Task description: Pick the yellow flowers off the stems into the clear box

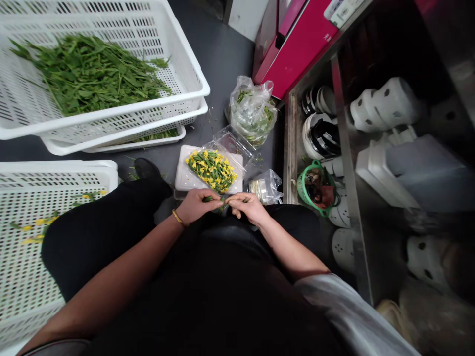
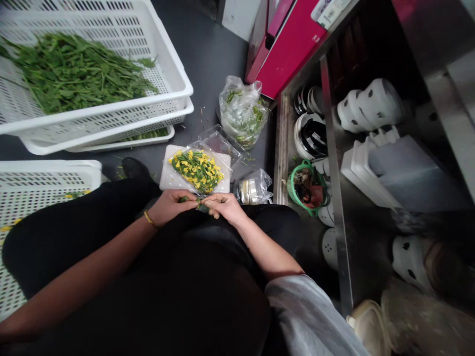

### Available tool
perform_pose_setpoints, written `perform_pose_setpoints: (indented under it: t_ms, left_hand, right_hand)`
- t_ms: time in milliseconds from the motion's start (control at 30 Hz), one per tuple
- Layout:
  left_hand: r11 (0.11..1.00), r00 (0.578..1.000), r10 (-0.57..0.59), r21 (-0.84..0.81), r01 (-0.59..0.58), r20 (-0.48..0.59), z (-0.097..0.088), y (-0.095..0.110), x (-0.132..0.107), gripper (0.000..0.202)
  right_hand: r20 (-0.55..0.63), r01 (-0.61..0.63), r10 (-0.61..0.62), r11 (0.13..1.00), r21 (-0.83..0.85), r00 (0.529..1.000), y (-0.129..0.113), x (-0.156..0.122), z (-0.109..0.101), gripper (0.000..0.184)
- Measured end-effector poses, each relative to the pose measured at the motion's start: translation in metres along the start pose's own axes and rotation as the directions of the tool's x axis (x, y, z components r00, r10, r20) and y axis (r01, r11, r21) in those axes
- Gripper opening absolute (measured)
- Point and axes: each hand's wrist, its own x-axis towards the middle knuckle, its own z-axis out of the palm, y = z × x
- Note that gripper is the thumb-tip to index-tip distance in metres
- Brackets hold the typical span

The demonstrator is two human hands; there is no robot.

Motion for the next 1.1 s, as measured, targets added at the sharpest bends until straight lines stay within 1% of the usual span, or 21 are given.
perform_pose_setpoints:
  t_ms: [33, 67, 100, 133, 167, 200, 233, 267, 300, 333, 367, 433, 500, 567, 667, 700, 767, 833, 933, 1000, 1100]
  left_hand:
    - [0.984, 0.998, -0.062, -0.168, 0.064, 0.021, -0.003, 0.002, -0.001, 0.011]
    - [0.935, 0.993, -0.104, -0.334, 0.119, 0.064, -0.006, 0.003, -0.001, 0.013]
    - [0.865, 0.986, -0.12, -0.476, 0.16, 0.113, -0.009, 0.004, -0.001, 0.014]
    - [0.792, 0.98, -0.116, -0.581, 0.188, 0.159, -0.012, 0.005, -0.001, 0.016]
    - [0.735, 0.975, -0.107, -0.645, 0.209, 0.194, -0.014, 0.006, 0.0, 0.018]
    - [0.704, 0.971, -0.107, -0.674, 0.225, 0.213, -0.016, 0.006, 0.002, 0.022]
    - [0.694, 0.969, -0.119, -0.68, 0.236, 0.215, -0.016, 0.006, 0.003, 0.025]
    - [0.698, 0.969, -0.146, -0.673, 0.244, 0.199, -0.017, 0.005, 0.006, 0.027]
    - [0.709, 0.969, -0.18, -0.661, 0.245, 0.167, -0.017, 0.004, 0.008, 0.026]
    - [0.722, 0.969, -0.214, -0.648, 0.244, 0.126, -0.017, 0.003, 0.01, 0.024]
    - [0.733, 0.967, -0.243, -0.637, 0.238, 0.081, -0.017, 0.001, 0.012, 0.02]
    - [0.749, 0.957, -0.29, -0.621, 0.23, 0.005, -0.018, -0.002, 0.014, 0.016]
    - [0.765, 0.944, -0.328, -0.597, 0.241, -0.039, -0.018, -0.005, 0.016, 0.014]
    - [0.778, 0.925, -0.375, -0.561, 0.283, -0.053, -0.017, -0.008, 0.017, 0.014]
    - [0.769, 0.883, -0.47, -0.497, 0.402, -0.012, -0.01, -0.012, 0.017, 0.018]
    - [0.758, 0.866, -0.5, -0.479, 0.442, 0.007, -0.006, -0.014, 0.017, 0.019]
    - [0.74, 0.848, -0.529, -0.468, 0.483, 0.038, 0.001, -0.016, 0.016, 0.024]
    - [0.75, 0.871, -0.49, -0.497, 0.437, 0.027, 0.007, -0.019, 0.014, 0.028]
    - [0.791, 0.926, -0.376, -0.523, 0.317, -0.008, 0.011, -0.02, 0.011, 0.028]
    - [0.809, 0.939, -0.344, -0.506, 0.3, 0.006, 0.009, -0.02, 0.009, 0.027]
    - [0.82, 0.939, -0.339, -0.472, 0.324, 0.056, 0.007, -0.016, 0.007, 0.025]
  right_hand:
    - [0.099, -0.03, 0.033, 0.999, -0.032, 0.995, -0.001, 0.0, -0.007, 0.051]
    - [0.179, -0.042, 0.067, 0.99, -0.138, 0.982, -0.003, 0.001, -0.016, 0.051]
    - [0.228, -0.037, 0.108, 0.955, -0.294, 0.968, -0.006, 0.005, -0.025, 0.051]
    - [0.166, -0.034, 0.127, 0.881, -0.472, 0.978, -0.01, 0.011, -0.032, 0.051]
    - [0.058, -0.05, 0.111, 0.774, -0.632, 0.992, -0.013, 0.02, -0.037, 0.051]
    - [-0.045, -0.083, 0.075, 0.654, -0.752, 0.996, -0.014, 0.031, -0.038, 0.051]
    - [-0.11, -0.121, 0.053, 0.542, -0.832, 0.992, -0.015, 0.045, -0.036, 0.051]
    - [-0.128, -0.144, 0.066, 0.443, -0.885, 0.99, -0.014, 0.059, -0.029, 0.051]
    - [-0.11, -0.143, 0.111, 0.361, -0.922, 0.988, -0.012, 0.074, -0.02, 0.051]
    - [-0.076, -0.13, 0.188, 0.296, -0.946, 0.979, -0.01, 0.089, -0.01, 0.048]
    - [-0.034, -0.097, 0.248, 0.249, -0.964, 0.968, -0.008, 0.102, 0.0, 0.045]
    - [0.022, -0.051, 0.342, 0.203, -0.978, 0.94, -0.005, 0.121, 0.012, 0.04]
    - [0.035, -0.047, 0.364, 0.213, -0.976, 0.931, -0.007, 0.128, 0.009, 0.038]
    - [0.028, -0.066, 0.324, 0.275, -0.959, 0.946, -0.013, 0.123, -0.007, 0.033]
    - [0.042, -0.04, 0.168, 0.458, -0.888, 0.985, -0.027, 0.094, -0.03, 0.022]
    - [0.047, -0.012, 0.098, 0.526, -0.85, 0.994, -0.03, 0.081, -0.031, 0.02]
    - [0.026, 0.052, -0.051, 0.629, -0.775, 0.998, -0.033, 0.053, -0.022, 0.018]
    - [-0.021, 0.105, -0.176, 0.676, -0.73, 0.984, -0.03, 0.029, -0.004, 0.022]
    - [-0.049, 0.149, -0.245, 0.725, -0.672, 0.968, -0.02, 0.007, 0.02, 0.021]
    - [-0.039, 0.163, -0.228, 0.794, -0.586, 0.973, -0.014, 0.003, 0.022, 0.021]
    - [-0.027, 0.123, -0.141, 0.928, -0.351, 0.99, -0.012, 0.006, 0.01, 0.03]
